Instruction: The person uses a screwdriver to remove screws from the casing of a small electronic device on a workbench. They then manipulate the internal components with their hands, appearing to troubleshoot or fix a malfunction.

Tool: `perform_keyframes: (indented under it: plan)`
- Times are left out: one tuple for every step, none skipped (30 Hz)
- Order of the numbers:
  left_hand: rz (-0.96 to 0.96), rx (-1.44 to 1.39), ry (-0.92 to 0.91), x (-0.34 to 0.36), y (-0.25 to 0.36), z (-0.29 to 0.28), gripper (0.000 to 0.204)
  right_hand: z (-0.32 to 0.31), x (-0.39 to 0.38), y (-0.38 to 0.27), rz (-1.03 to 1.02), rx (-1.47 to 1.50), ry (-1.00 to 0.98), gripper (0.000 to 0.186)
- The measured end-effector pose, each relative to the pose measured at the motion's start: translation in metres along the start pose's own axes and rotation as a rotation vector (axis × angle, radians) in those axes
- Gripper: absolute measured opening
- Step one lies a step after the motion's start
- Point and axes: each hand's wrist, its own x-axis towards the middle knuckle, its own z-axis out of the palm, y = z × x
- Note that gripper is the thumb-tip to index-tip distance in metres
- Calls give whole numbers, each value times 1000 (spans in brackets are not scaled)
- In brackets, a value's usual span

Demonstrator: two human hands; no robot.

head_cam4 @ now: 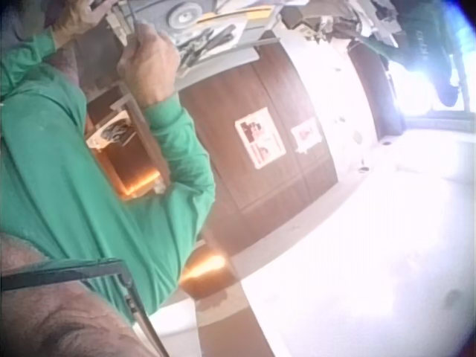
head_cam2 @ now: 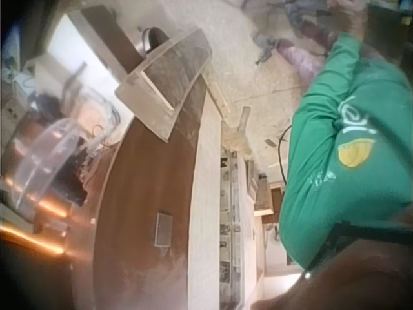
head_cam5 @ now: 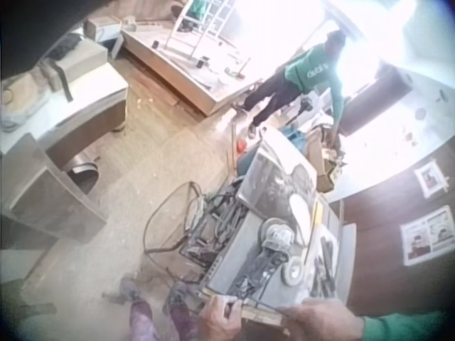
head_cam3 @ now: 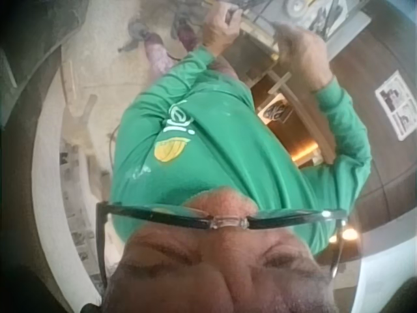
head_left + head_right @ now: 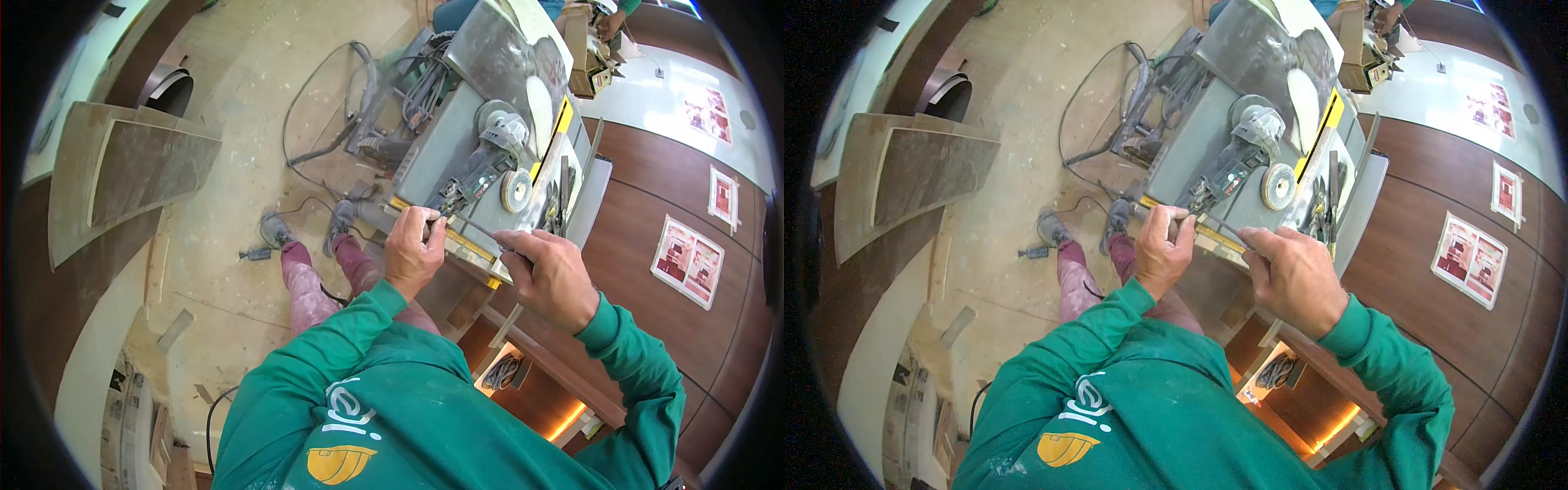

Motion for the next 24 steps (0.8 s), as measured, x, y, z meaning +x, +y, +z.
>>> perform_keyframes:
  plan:
    - [-4, 5, -8, 0, 0, 0, 16, 2, 0, 2, -1, 20, 10, 31]
    - [-9, 10, -16, 0, 0, -1, 16, 3, 0, 3, -3, 40, 20, 30]
    - [-11, 15, -24, 0, 1, -1, 16, 2, 0, 3, 6, 24, 6, 32]
    - [-13, 14, -25, -1, 1, -1, 16, 0, 1, 3, 14, 8, -8, 34]
    - [-15, 13, -27, -2, 2, -1, 16, -2, 0, 2, 22, -8, -21, 36]
    - [-9, 11, -22, 1, 3, -1, 16, -7, 0, -3, -9, -65, -24, 38]
    - [-2, 22, -20, 2, 3, -1, 16, -13, 0, -10, -40, -123, -27, 39]
    - [5, 33, -17, 2, 2, -1, 16, -16, -2, -14, -71, -181, -30, 41]
    - [5, 43, -15, 1, 2, -2, 16, -17, -3, -13, -128, -308, -68, 42]
    - [23, 33, -2, 2, 2, -1, 16, -18, -6, -9, -184, -435, -106, 44]
    - [40, 23, 11, 2, 3, 0, 17, -19, -8, -6, -241, -564, -145, 46]
    - [51, 16, 21, 2, 4, 0, 17, -18, -11, -5, -315, -626, -102, 49]
    - [40, 12, 19, 2, 4, 0, 17, -16, -10, -3, -327, -613, -119, 51]
    - [28, 8, 17, 3, 5, 0, 16, -14, -8, 0, -340, -601, -136, 53]
    - [14, 3, 11, 2, 5, 0, 16, -12, -8, 3, -348, -587, -156, 56]
    - [17, 9, 15, 2, 4, 1, 16, -11, -7, 5, -351, -581, -156, 55]
    - [20, 14, 18, 1, 2, 1, 16, -9, -8, 7, -353, -574, -156, 54]
    - [25, 20, 23, 1, 2, 1, 16, -8, -7, 8, -357, -569, -154, 53]
    - [-4, 24, 4, 0, 1, 1, 16, -8, -7, 8, -347, -550, -154, 52]
    - [-33, 29, -16, -1, 0, 0, 16, -8, -6, 9, -337, -530, -153, 52]
    - [-60, 36, -35, -1, 0, 0, 17, -7, -5, 9, -328, -511, -150, 51]
    - [-47, 33, -24, -1, 0, 0, 16, -8, -4, 9, -316, -482, -144, 51]
    - [-35, 31, -14, -1, 0, 0, 16, -9, -3, 8, -304, -454, -138, 52]
    - [-22, 28, -4, 0, 1, 1, 16, -10, -3, 8, -290, -426, -132, 52]
